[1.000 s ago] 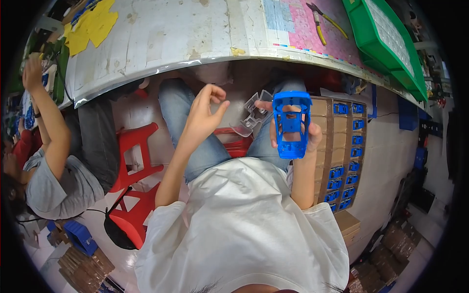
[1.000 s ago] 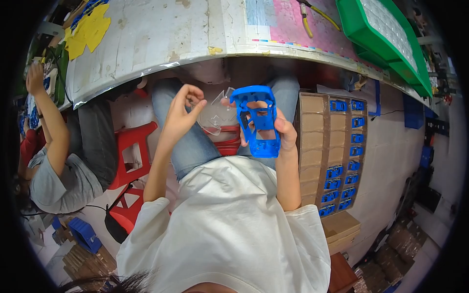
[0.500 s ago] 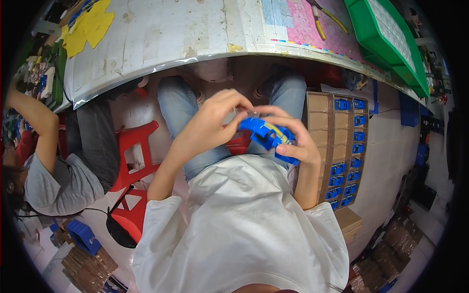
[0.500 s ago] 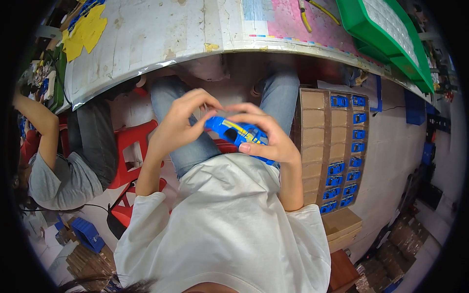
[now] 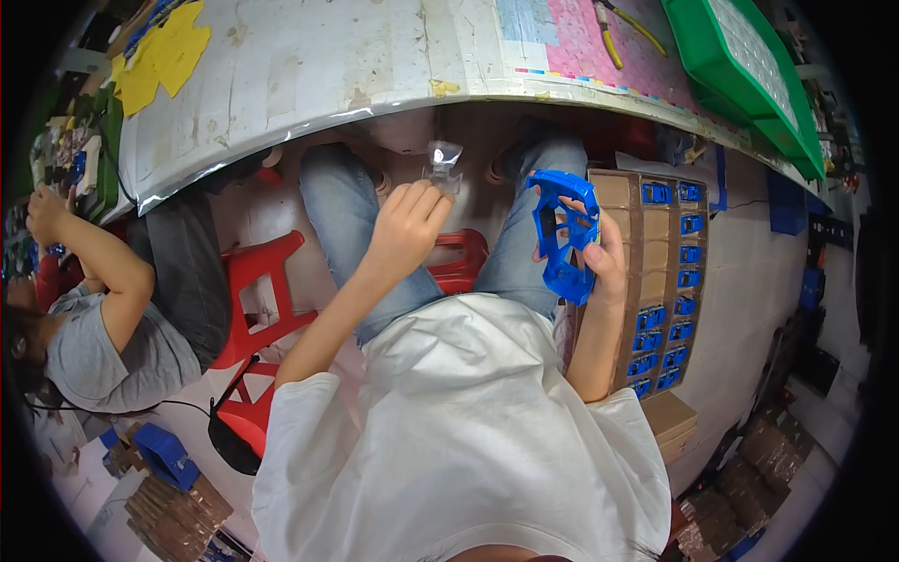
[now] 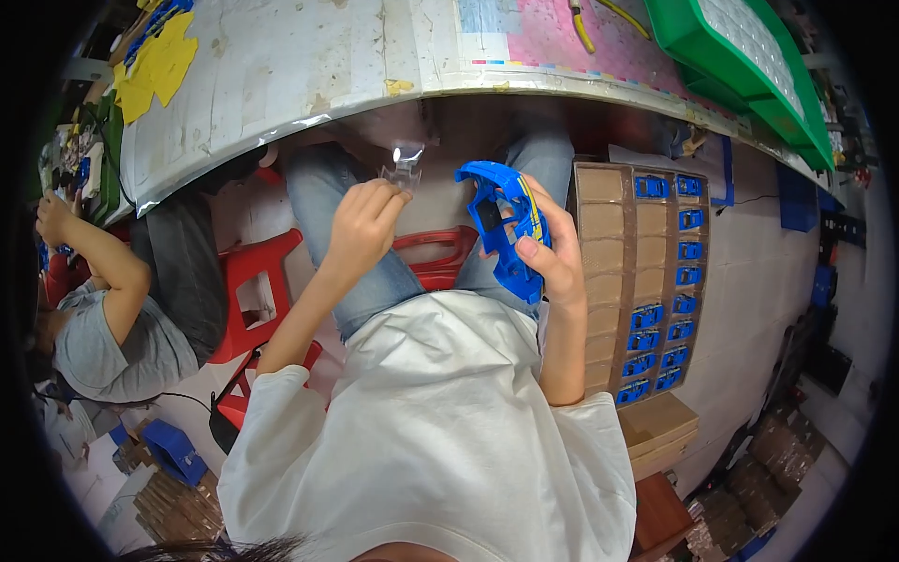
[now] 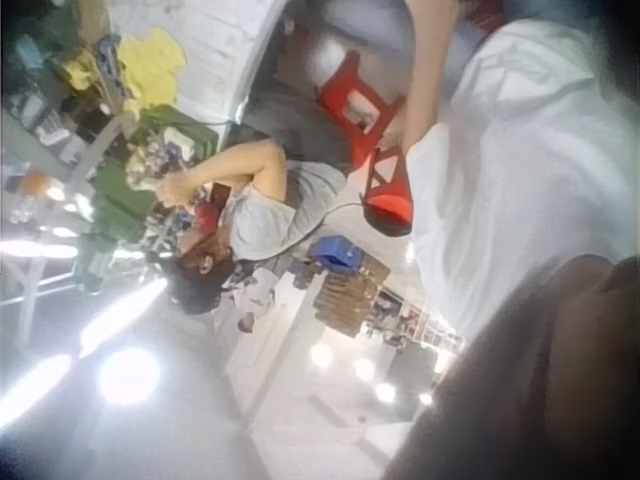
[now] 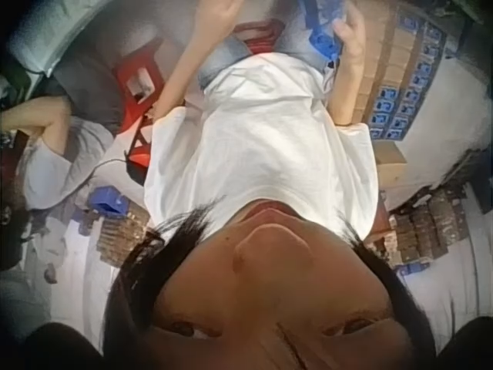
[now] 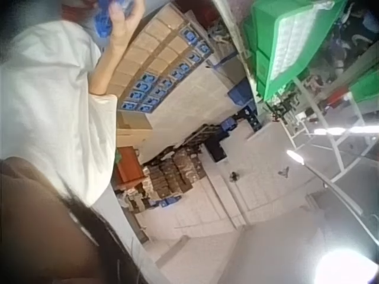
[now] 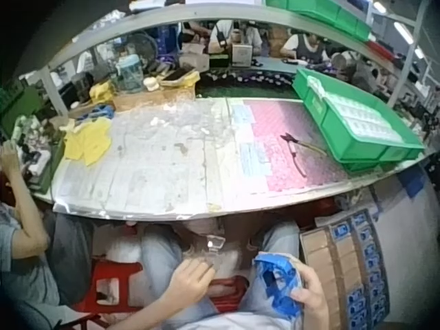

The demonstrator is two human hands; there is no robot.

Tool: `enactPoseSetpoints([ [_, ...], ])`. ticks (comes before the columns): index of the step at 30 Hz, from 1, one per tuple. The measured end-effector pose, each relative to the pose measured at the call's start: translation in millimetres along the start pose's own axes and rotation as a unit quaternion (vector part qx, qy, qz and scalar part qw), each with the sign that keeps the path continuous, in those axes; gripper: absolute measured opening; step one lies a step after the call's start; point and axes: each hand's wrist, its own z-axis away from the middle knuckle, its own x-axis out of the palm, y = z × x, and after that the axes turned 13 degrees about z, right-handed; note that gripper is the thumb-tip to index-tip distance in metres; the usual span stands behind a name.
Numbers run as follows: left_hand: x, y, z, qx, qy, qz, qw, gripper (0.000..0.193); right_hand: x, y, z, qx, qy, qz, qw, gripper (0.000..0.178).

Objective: The person assembles toy car bodies by taking clear plastic windshield pieces, pressing them into toy car shells by hand, and placing the assembled shells into a tray.

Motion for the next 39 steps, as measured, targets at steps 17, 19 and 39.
enactPoseSetpoints([
  [17, -9.9, 16.1, -14.0, -0.092, 0.255, 0.3, 0.915, 0.017, -1.5, 10.3, -0.1, 0.026, -0.014, -0.084, 0.996, 0.062],
  [19, -2.8, 7.0, -20.9, -0.19, 0.352, 0.543, 0.738, 0.016, -2.4, 14.7, 1.2, 0.036, -0.047, -0.086, 0.995, 0.064],
  [39, 27.6, 6.6, 17.1, -0.288, 0.288, 0.804, 0.433, 0.013, 18.5, 30.2, 0.5, 0.094, -0.032, -0.173, 0.98, 0.056],
])
